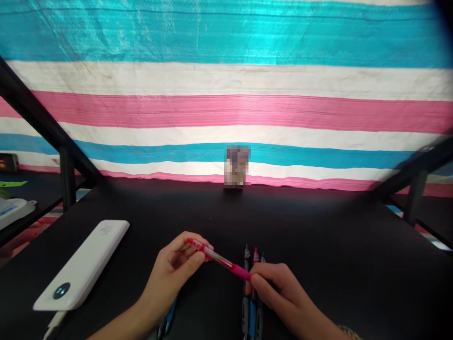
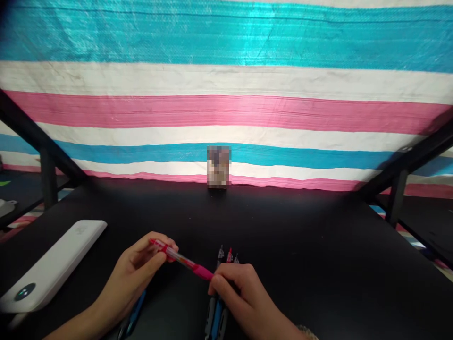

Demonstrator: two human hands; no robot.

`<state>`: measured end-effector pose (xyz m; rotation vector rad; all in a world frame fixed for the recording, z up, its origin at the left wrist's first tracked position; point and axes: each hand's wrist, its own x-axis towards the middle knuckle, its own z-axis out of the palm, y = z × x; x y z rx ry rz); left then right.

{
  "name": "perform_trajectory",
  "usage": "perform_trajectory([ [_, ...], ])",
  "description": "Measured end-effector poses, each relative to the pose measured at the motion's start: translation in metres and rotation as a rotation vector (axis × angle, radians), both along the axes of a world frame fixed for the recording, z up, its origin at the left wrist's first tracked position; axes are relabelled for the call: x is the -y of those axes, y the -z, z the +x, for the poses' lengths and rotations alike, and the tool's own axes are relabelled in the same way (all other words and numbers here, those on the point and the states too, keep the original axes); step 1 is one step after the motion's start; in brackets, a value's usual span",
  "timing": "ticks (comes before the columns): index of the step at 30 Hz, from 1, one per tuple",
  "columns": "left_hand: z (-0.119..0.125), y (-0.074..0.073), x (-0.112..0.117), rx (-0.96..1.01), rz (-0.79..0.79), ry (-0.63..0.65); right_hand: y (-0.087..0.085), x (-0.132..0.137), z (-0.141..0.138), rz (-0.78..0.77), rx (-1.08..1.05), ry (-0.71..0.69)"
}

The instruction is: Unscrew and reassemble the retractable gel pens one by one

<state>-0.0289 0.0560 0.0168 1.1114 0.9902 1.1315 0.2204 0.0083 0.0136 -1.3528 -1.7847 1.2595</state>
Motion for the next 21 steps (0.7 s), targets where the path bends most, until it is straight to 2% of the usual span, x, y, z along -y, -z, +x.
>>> perform_trajectory([
  [5,-0.0005,-0.0019,-0.0008,0.146,-0.102,0.003,-0.0004,0.0026,0.0015,-0.001,0.003,0.024],
  [10,-0.0010,-0.0035,-0.0021,0.178,-0.096,0.012,-0.0034,-0.0016,-0.0008,-0.043,-0.098,0.062],
  [21,0.0019,-0.0065,0.0008,0.231,-0.142,0.006,0.0002,-0.0019,0.0010,-0.001,-0.140,0.095],
])
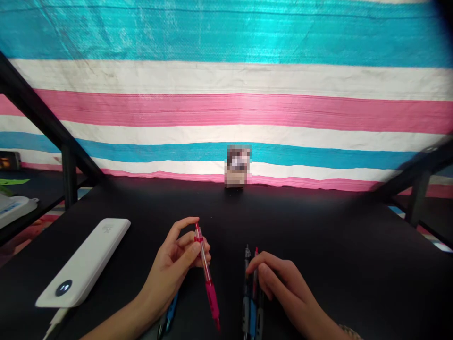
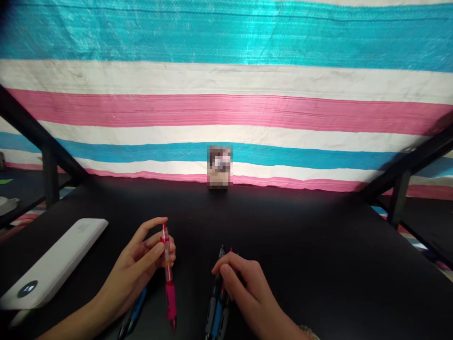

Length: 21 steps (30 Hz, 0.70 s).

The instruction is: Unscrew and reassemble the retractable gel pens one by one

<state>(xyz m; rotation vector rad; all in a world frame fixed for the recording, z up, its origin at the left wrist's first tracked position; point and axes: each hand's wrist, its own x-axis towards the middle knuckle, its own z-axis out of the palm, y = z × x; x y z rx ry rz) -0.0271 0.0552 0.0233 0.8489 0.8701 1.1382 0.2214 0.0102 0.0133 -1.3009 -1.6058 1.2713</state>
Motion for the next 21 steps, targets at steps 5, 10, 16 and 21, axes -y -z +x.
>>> perform_trajectory([
  [5,0.0022,-0.0050,0.0017,-0.038,-0.025,-0.010,-0.0009,-0.0004,-0.0003,0.004,-0.013,0.000],
  [10,0.0019,-0.0050,0.0008,-0.094,-0.016,-0.039,-0.0026,-0.0007,-0.0014,0.007,-0.007,-0.001],
  [16,0.0003,-0.0019,-0.0002,-0.129,-0.002,-0.025,-0.0017,-0.0015,-0.0014,0.003,-0.007,-0.001],
  [21,-0.0002,-0.0012,0.0001,-0.131,0.026,0.015,-0.0034,-0.0014,-0.0011,0.004,0.016,0.002],
])
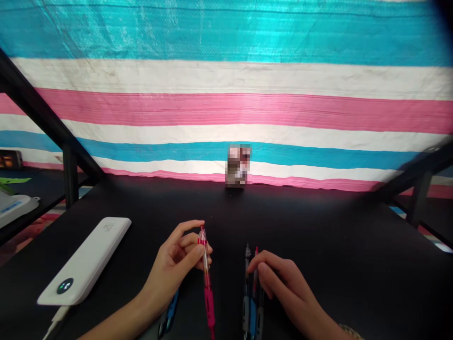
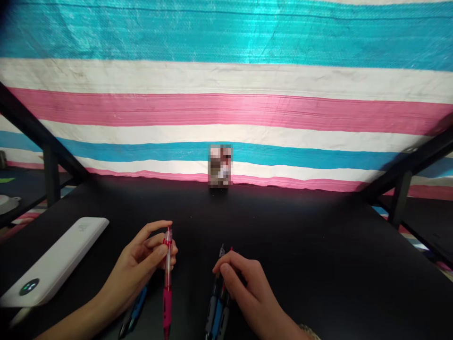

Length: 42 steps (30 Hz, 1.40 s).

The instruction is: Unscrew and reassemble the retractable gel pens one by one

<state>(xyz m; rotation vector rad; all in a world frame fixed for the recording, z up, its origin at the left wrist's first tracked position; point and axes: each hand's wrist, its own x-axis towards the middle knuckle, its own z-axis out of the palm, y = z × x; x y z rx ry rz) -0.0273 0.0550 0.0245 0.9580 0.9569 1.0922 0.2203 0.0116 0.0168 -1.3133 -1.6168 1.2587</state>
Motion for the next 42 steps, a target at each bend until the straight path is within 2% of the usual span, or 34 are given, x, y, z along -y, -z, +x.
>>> perform_trajectory([
  [3,0.002,-0.002,0.001,0.001,0.005,-0.041,-0.001,0.000,0.000,0.005,0.013,0.000],
  [10,0.002,0.000,0.001,-0.049,-0.003,-0.033,0.001,-0.001,0.000,0.019,0.010,-0.002],
  [15,-0.002,0.005,-0.002,-0.034,0.033,0.050,0.000,-0.001,0.000,0.021,0.017,0.001],
  [20,-0.002,0.004,-0.002,-0.041,0.022,0.023,0.000,-0.001,0.000,0.013,0.005,0.004],
  [27,-0.005,0.009,-0.004,-0.014,0.048,0.079,0.001,0.000,0.000,0.012,0.014,0.000],
  [42,-0.012,0.006,-0.014,-0.054,0.064,0.032,0.004,0.000,0.001,0.052,0.044,-0.016],
])
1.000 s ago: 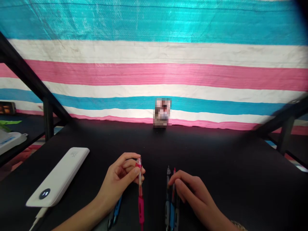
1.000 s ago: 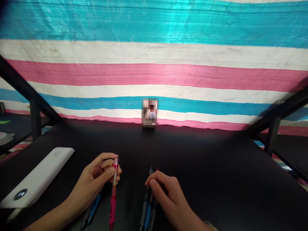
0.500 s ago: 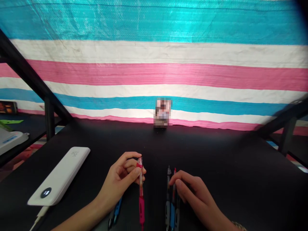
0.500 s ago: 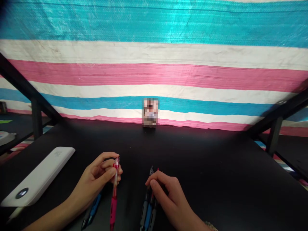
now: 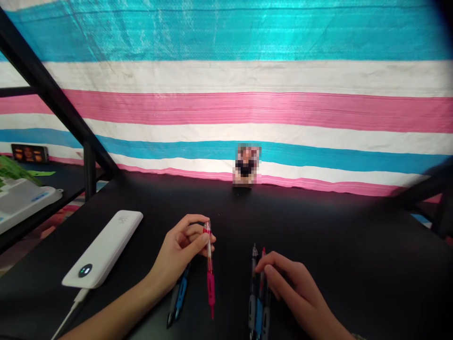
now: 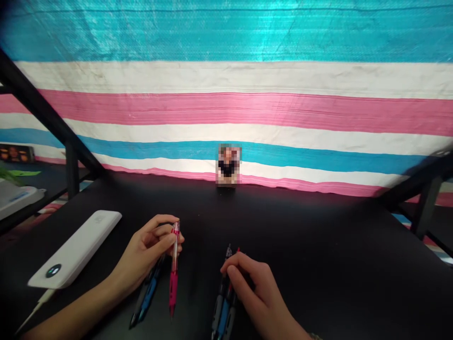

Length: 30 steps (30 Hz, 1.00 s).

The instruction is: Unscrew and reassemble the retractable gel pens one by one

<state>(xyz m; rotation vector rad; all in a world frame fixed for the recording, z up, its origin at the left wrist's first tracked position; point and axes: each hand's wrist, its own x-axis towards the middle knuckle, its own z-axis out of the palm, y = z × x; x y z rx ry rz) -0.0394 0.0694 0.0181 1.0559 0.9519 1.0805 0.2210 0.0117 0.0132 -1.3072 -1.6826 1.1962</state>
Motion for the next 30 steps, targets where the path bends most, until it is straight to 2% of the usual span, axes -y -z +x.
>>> perform_trajectory([
  [6,-0.002,-0.003,-0.004,-0.010,0.018,0.015,-0.001,0.000,0.000,-0.010,0.007,0.010],
  [10,-0.003,-0.004,-0.007,-0.098,0.037,0.008,0.002,0.000,0.002,-0.002,0.015,-0.003],
  [16,-0.014,-0.008,-0.017,-0.606,0.205,0.155,0.001,0.001,0.002,-0.005,0.018,-0.007],
  [25,-0.016,0.005,-0.018,-1.065,0.377,0.171,0.001,0.000,0.001,-0.001,0.023,0.003],
  [30,-0.010,0.008,-0.009,-1.205,0.519,0.166,0.002,0.000,0.002,0.005,0.000,0.020],
])
